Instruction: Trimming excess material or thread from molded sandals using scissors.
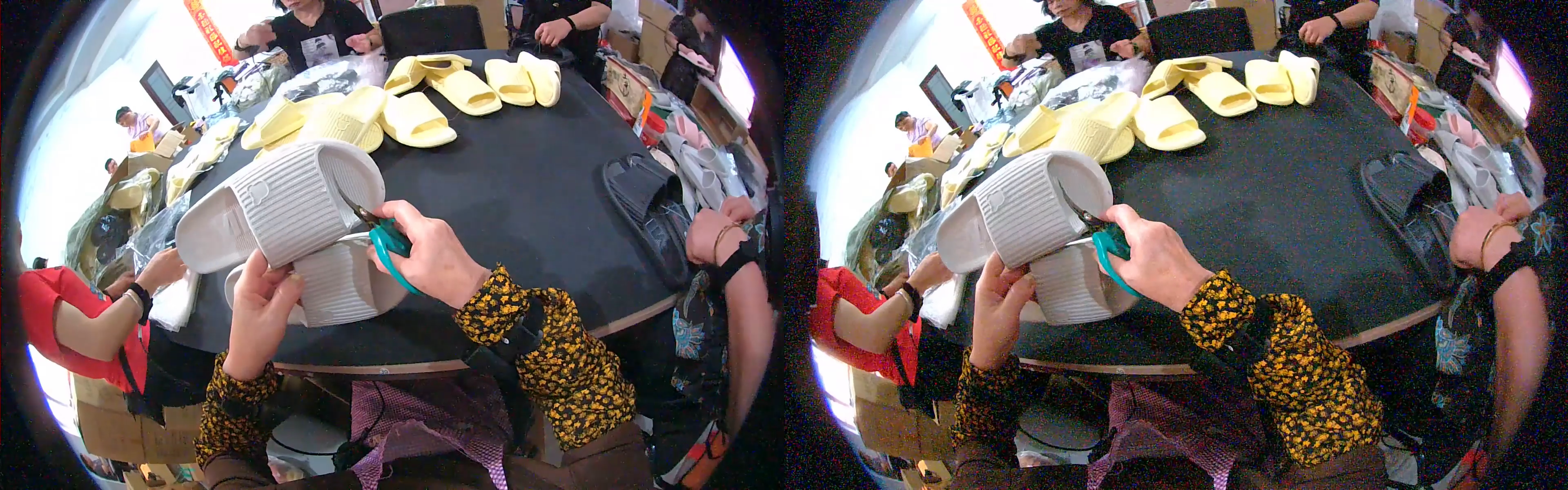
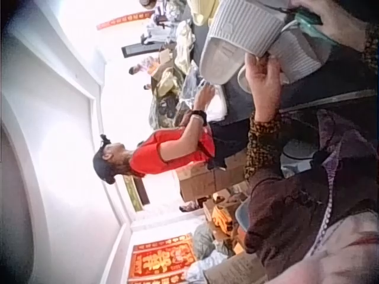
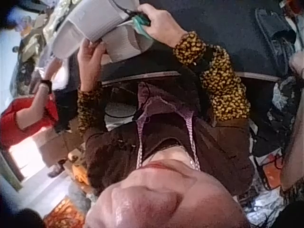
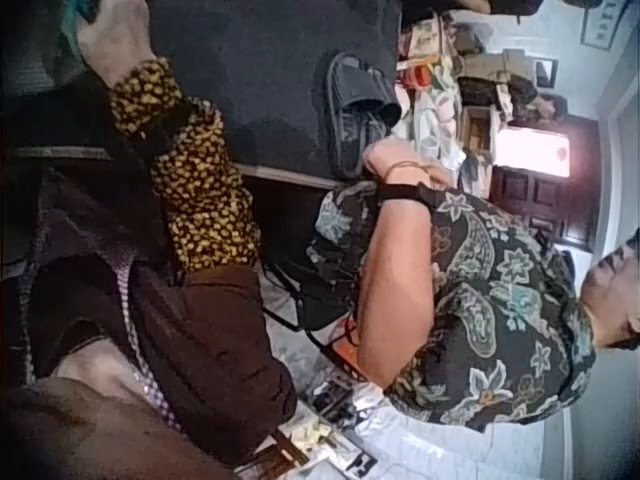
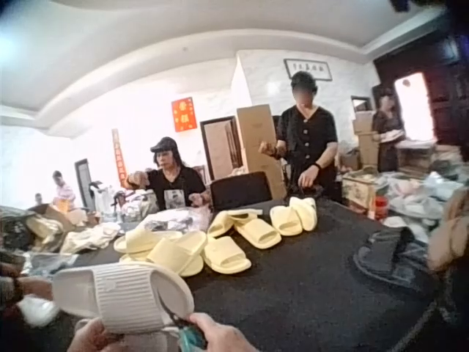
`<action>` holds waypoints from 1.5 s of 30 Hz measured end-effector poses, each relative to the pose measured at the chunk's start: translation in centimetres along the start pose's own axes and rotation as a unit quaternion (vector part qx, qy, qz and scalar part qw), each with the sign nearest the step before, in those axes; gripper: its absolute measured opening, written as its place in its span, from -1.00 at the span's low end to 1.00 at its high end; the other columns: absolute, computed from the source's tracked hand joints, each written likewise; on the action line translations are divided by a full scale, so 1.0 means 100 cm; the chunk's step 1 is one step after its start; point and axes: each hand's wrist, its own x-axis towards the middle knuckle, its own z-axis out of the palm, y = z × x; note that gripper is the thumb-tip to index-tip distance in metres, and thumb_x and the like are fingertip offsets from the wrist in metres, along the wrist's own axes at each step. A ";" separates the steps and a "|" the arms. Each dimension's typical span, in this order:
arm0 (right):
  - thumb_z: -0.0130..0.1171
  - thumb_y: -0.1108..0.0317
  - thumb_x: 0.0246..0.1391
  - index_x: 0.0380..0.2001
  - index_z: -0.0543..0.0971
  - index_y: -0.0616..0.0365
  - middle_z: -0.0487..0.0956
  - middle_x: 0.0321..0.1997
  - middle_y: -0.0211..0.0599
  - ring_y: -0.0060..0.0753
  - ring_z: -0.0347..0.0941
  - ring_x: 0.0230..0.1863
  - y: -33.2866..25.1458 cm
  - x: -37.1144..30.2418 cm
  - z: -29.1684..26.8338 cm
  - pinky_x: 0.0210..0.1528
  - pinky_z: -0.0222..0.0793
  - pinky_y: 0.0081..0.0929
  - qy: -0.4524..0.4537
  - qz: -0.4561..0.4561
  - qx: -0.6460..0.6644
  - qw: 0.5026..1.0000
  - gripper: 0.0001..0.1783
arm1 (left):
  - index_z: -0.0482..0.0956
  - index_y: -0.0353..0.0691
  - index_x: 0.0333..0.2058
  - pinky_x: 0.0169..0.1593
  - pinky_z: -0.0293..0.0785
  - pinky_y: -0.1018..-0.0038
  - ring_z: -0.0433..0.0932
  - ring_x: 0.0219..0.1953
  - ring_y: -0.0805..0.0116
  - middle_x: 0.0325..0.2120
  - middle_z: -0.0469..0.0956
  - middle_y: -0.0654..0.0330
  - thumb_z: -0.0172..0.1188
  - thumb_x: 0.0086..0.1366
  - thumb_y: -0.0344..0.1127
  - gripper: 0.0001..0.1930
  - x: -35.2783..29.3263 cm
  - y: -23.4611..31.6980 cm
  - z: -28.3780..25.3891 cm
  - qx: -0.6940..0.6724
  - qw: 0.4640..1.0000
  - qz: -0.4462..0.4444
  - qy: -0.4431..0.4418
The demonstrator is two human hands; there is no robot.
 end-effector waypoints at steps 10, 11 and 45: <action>0.25 0.32 -0.03 -0.12 0.36 0.26 0.53 -0.47 -0.16 -0.44 0.48 -0.46 -0.007 -0.001 -0.001 -0.35 0.41 -0.47 -0.034 0.052 0.024 0.998 -0.56 | 0.32 -0.32 0.00 -0.33 0.38 0.65 0.44 -0.39 0.60 -0.33 0.52 0.26 0.01 0.20 -0.57 -0.65 0.001 -0.005 -0.001 0.015 1.000 0.005 0.012; 0.25 0.32 -0.03 -0.12 0.36 0.26 0.53 -0.47 -0.15 -0.46 0.48 -0.46 -0.006 -0.001 -0.001 -0.36 0.41 -0.47 -0.030 0.049 0.022 0.998 -0.57 | 0.32 -0.32 0.00 -0.33 0.38 0.65 0.44 -0.39 0.60 -0.33 0.52 0.26 0.01 0.20 -0.57 -0.65 0.002 -0.006 -0.002 0.015 1.000 0.005 0.012; 0.27 0.24 -0.02 -0.08 0.35 0.27 0.54 -0.44 -0.05 -0.27 0.56 -0.39 0.003 0.008 -0.016 -0.35 0.43 -0.40 0.107 0.085 0.079 0.987 -0.50 | 0.31 -0.35 0.03 -0.24 0.34 0.67 0.42 -0.28 0.63 -0.22 0.49 0.26 -0.02 0.20 -0.60 -0.62 0.021 -0.011 0.009 -0.056 0.998 0.003 -0.011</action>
